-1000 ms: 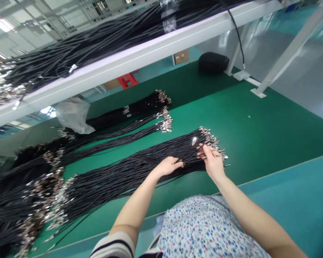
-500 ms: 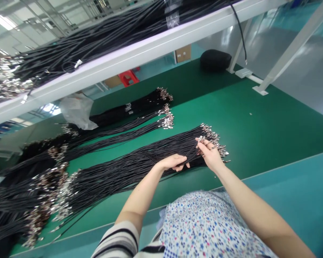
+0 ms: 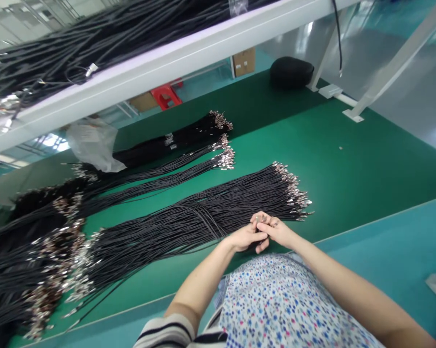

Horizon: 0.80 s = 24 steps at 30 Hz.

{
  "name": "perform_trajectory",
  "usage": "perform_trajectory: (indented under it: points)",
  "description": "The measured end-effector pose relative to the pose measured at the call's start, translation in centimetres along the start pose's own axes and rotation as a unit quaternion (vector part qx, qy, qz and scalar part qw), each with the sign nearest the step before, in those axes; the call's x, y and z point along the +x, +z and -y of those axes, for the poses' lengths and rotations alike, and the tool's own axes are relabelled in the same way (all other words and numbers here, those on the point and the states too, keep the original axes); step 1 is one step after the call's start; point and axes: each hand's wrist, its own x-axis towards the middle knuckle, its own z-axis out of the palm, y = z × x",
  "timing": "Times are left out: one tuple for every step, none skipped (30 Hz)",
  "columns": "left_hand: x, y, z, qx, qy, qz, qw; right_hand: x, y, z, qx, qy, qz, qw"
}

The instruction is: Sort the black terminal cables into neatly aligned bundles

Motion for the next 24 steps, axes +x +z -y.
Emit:
perform_trajectory:
  points:
    - [0.4, 0.2, 0.5, -0.023, -0.018, -0.017, 0.999, 0.0, -0.4, -0.4, 0.002, 0.006, -0.004, 1.000]
    - [0.7, 0.3, 0.8, -0.042, -0.031, -0.034, 0.998, 0.2, -1.2, -0.7, 0.009, 0.015, -0.002, 1.000]
    - [1.0, 0.2, 0.8, -0.060, -0.034, -0.052, 0.996, 0.5, -2.3, -1.0, 0.021, 0.027, 0.007, 0.999]
    - [1.2, -0.1, 0.6, -0.083, -0.025, -0.077, 0.993, 1.1, -3.6, -1.1, 0.029, 0.037, 0.008, 0.999]
    - [1.4, -0.6, 0.1, -0.110, -0.002, -0.108, 0.988, 1.9, -5.1, -1.1, 0.019, 0.046, -0.012, 0.999]
    - [1.6, -1.1, -0.6, -0.139, 0.030, -0.141, 0.980, 2.7, -6.5, -1.0, -0.023, 0.058, -0.055, 0.997]
    - [1.7, -1.8, -1.5, -0.167, 0.063, -0.171, 0.969, 3.7, -7.9, -1.0, -0.103, 0.070, -0.111, 0.986]
    - [1.9, -2.4, -2.4, -0.190, 0.092, -0.192, 0.959, 4.7, -9.1, -0.9, -0.215, 0.078, -0.165, 0.959]
    - [2.1, -2.9, -3.4, -0.202, 0.114, -0.203, 0.951, 5.6, -10.0, -0.8, -0.341, 0.084, -0.202, 0.914]
    - [2.3, -3.4, -4.3, -0.206, 0.129, -0.207, 0.948, 6.5, -10.6, -0.7, -0.459, 0.090, -0.215, 0.858]
    - [2.6, -3.7, -5.1, -0.203, 0.137, -0.205, 0.948, 7.2, -11.0, -0.6, -0.555, 0.096, -0.203, 0.801]
    - [2.9, -3.9, -5.9, -0.198, 0.139, -0.200, 0.950, 7.8, -11.1, -0.5, -0.625, 0.102, -0.177, 0.753]
    - [3.2, -4.0, -6.5, -0.192, 0.139, -0.193, 0.952, 8.2, -11.1, -0.5, -0.674, 0.107, -0.149, 0.716]
    - [3.5, -4.1, -6.9, -0.187, 0.140, -0.187, 0.954, 8.5, -11.0, -0.4, -0.707, 0.110, -0.122, 0.688]
    - [3.8, -4.2, -7.3, -0.182, 0.140, -0.181, 0.956, 8.6, -10.9, -0.4, -0.728, 0.111, -0.097, 0.670]
    - [4.1, -4.3, -7.5, -0.178, 0.139, -0.177, 0.958, 8.8, -10.8, -0.3, -0.742, 0.110, -0.075, 0.657]
    - [4.4, -4.4, -7.7, -0.174, 0.137, -0.175, 0.959, 8.9, -10.7, -0.2, -0.752, 0.107, -0.055, 0.648]
    - [4.7, -4.5, -7.9, -0.170, 0.133, -0.174, 0.961, 9.0, -10.8, -0.1, -0.759, 0.104, -0.035, 0.641]
    - [4.9, -4.6, -8.0, -0.165, 0.130, -0.175, 0.962, 9.2, -10.9, 0.0, -0.765, 0.102, -0.018, 0.636]
    - [5.1, -4.7, -8.1, -0.161, 0.127, -0.176, 0.963, 9.4, -11.0, 0.2, -0.769, 0.097, -0.002, 0.632]
    - [5.3, -4.9, -8.3, -0.156, 0.125, -0.176, 0.964, 9.6, -11.1, 0.4, -0.772, 0.092, 0.014, 0.629]
    - [5.4, -5.0, -8.4, -0.151, 0.125, -0.176, 0.965, 9.7, -11.2, 0.7, -0.774, 0.086, 0.025, 0.626]
    - [5.5, -5.0, -8.5, -0.145, 0.125, -0.175, 0.966, 9.8, -11.2, 1.0, -0.776, 0.081, 0.029, 0.625]
    - [5.5, -5.1, -8.6, -0.140, 0.126, -0.176, 0.966, 9.7, -11.2, 1.4, -0.777, 0.077, 0.021, 0.625]
